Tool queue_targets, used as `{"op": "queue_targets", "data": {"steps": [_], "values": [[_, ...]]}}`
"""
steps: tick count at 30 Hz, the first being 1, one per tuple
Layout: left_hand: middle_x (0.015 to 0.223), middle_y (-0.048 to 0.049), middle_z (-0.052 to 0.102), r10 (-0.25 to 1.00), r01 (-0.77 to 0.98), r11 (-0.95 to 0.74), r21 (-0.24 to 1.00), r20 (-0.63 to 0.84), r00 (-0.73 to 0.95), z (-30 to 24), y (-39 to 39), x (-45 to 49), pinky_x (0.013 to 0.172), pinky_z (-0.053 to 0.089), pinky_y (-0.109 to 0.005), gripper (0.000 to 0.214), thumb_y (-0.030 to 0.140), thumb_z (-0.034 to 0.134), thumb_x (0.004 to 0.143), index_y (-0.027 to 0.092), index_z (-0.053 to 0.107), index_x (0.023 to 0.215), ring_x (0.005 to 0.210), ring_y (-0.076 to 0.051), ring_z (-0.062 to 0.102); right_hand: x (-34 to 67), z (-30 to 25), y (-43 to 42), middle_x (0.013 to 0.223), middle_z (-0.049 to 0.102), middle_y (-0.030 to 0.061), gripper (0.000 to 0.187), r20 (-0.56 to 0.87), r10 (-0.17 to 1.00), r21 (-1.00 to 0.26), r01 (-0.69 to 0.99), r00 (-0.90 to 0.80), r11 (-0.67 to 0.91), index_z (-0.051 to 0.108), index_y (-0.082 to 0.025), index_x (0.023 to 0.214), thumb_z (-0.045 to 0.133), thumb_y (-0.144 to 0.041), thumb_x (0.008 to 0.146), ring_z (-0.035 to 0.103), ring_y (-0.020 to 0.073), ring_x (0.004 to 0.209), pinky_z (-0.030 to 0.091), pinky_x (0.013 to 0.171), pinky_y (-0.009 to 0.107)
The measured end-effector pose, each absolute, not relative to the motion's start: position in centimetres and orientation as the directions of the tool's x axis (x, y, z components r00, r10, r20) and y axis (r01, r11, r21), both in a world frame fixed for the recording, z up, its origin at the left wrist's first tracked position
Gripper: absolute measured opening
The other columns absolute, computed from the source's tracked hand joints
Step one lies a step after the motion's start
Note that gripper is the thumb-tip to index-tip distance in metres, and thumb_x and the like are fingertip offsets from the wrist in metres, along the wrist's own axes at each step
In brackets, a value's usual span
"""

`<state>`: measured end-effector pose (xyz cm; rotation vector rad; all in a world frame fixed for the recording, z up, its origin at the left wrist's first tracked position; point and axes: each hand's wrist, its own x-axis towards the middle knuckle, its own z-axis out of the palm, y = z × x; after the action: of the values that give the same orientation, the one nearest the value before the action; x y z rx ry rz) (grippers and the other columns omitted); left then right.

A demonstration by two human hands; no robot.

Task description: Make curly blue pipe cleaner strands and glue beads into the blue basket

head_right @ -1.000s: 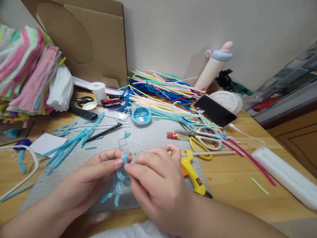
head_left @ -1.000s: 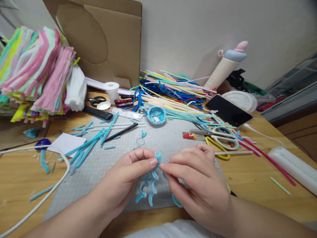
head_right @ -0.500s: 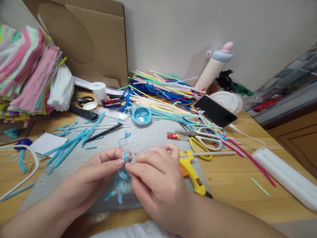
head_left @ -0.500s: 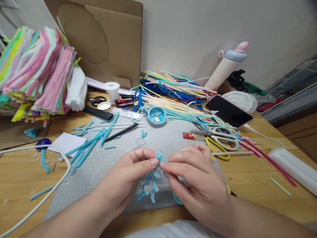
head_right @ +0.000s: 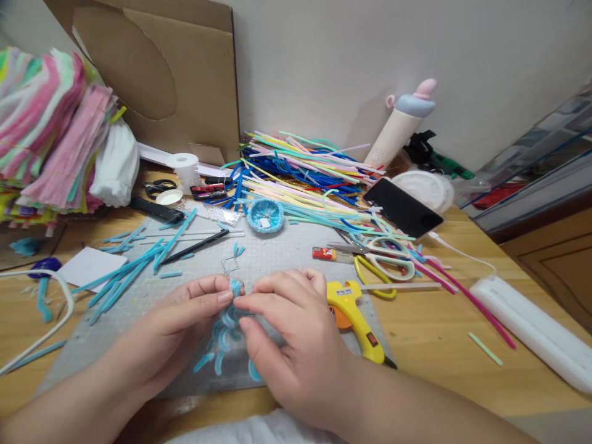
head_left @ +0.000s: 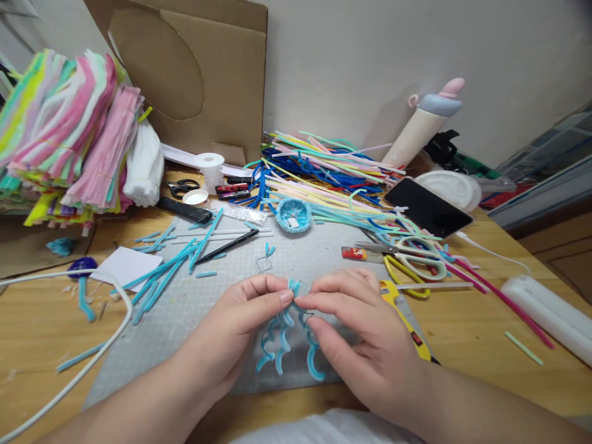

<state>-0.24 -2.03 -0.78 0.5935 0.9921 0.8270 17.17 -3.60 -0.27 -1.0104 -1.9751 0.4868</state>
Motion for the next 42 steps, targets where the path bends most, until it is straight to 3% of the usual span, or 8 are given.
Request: {"op": "queue_targets", "data": {"steps": [9,22,30,36,42], "values": [[0.066,0.0023,0.063,0.834,-0.308,0.545,0.780,-0.470,0.288,-0.74,-1.79,-0.20,0.065,0.034,-0.026,0.012,0.026,0.076,0.065,0.019,0.068,0.069,0.067,-0.014,0.049,17.64,-0.68,-3.35,0.095,0.061,0.0044,0.029,0.358,0.875,-0.832,0.314,-0.326,0.457,0.069,-0.025,0.102,0.045,-0.013,0.091,0.059,0.0182,0.090,0.044,0.080,0.040],[0.064,0.0034,0.061,0.832,-0.282,0.543,0.791,-0.461,0.309,-0.72,-1.84,-0.26,0.064,0.035,-0.025,0.013,0.028,0.076,0.068,0.019,0.067,0.069,0.061,-0.011,0.048,17.68,-0.83,-3.40,0.095,0.060,0.0031,0.029,0.370,0.867,-0.813,0.334,-0.334,0.477,0.068,-0.025,0.104,0.044,-0.012,0.092,0.057,0.0179,0.090,0.041,0.080,0.039],[0.077,0.0036,0.063,0.861,-0.225,0.487,0.844,-0.420,0.287,-1.17,-1.93,-0.44,0.071,0.038,-0.023,0.019,0.028,0.081,0.064,0.022,0.069,0.077,0.075,-0.012,0.053,17.82,-0.45,-3.44,0.093,0.059,0.0006,0.028,0.345,0.880,-0.827,0.338,-0.327,0.449,0.067,-0.027,0.103,0.045,-0.013,0.092,0.057,0.0168,0.091,0.038,0.083,0.038],[0.084,-0.0004,0.063,0.912,-0.035,0.300,0.953,-0.276,0.303,-0.97,-1.49,-0.65,0.077,0.039,-0.029,0.013,0.026,0.077,0.066,0.021,0.066,0.068,0.084,-0.018,0.056,17.77,-0.29,-3.31,0.085,0.058,-0.0003,0.027,0.260,0.907,-0.879,0.308,-0.333,0.365,0.068,-0.026,0.092,0.043,-0.016,0.093,0.056,0.0152,0.082,0.038,0.078,0.035],[0.088,-0.0031,0.067,0.952,0.163,0.084,0.983,-0.127,0.279,-0.84,-1.17,-0.82,0.086,0.040,-0.036,0.008,0.026,0.074,0.068,0.022,0.068,0.066,0.089,-0.022,0.060,17.70,-0.39,-3.07,0.084,0.060,-0.0001,0.026,0.153,0.933,-0.938,0.250,-0.327,0.242,0.069,-0.024,0.085,0.045,-0.018,0.092,0.058,0.0149,0.083,0.041,0.076,0.032]]}}
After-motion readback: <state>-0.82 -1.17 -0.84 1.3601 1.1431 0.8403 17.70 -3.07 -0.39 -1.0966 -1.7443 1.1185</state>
